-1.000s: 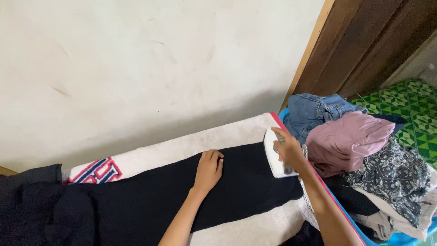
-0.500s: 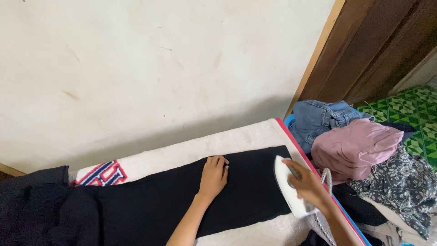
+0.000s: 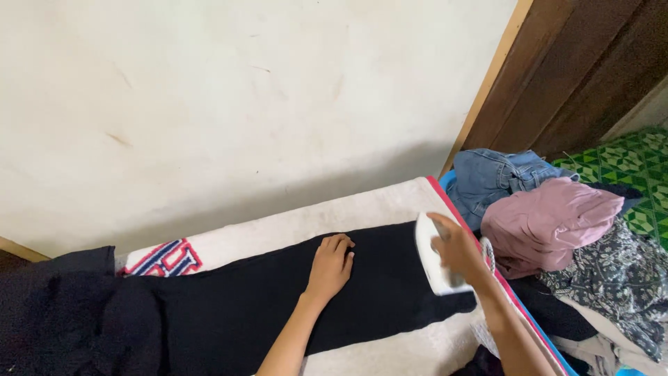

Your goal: Ironing a pair of black pants and then folding them.

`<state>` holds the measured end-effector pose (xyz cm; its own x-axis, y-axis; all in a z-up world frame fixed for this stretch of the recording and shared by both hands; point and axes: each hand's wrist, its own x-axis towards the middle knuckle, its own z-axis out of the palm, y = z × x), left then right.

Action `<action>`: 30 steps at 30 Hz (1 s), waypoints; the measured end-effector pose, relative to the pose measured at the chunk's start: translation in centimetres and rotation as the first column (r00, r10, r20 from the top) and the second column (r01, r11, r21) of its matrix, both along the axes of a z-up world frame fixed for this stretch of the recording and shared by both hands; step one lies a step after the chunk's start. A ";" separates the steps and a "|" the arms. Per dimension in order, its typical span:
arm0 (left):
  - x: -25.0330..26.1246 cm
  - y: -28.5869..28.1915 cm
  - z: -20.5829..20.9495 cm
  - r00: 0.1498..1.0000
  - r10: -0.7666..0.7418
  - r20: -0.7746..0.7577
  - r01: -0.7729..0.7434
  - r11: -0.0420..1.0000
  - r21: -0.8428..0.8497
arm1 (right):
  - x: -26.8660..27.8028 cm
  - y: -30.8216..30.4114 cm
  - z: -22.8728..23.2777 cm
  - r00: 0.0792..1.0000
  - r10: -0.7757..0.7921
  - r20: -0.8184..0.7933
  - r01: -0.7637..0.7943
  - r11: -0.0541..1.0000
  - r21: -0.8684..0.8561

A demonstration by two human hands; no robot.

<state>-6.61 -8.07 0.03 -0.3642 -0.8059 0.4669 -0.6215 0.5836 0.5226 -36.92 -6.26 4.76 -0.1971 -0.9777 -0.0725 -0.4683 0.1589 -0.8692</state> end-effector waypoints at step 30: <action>1.7 -1.1 0.0 0.998 0.011 -0.062 -0.008 0.999 0.046 | 7.1 -1.3 -0.4 0.971 0.133 0.197 -0.131 0.991 -0.025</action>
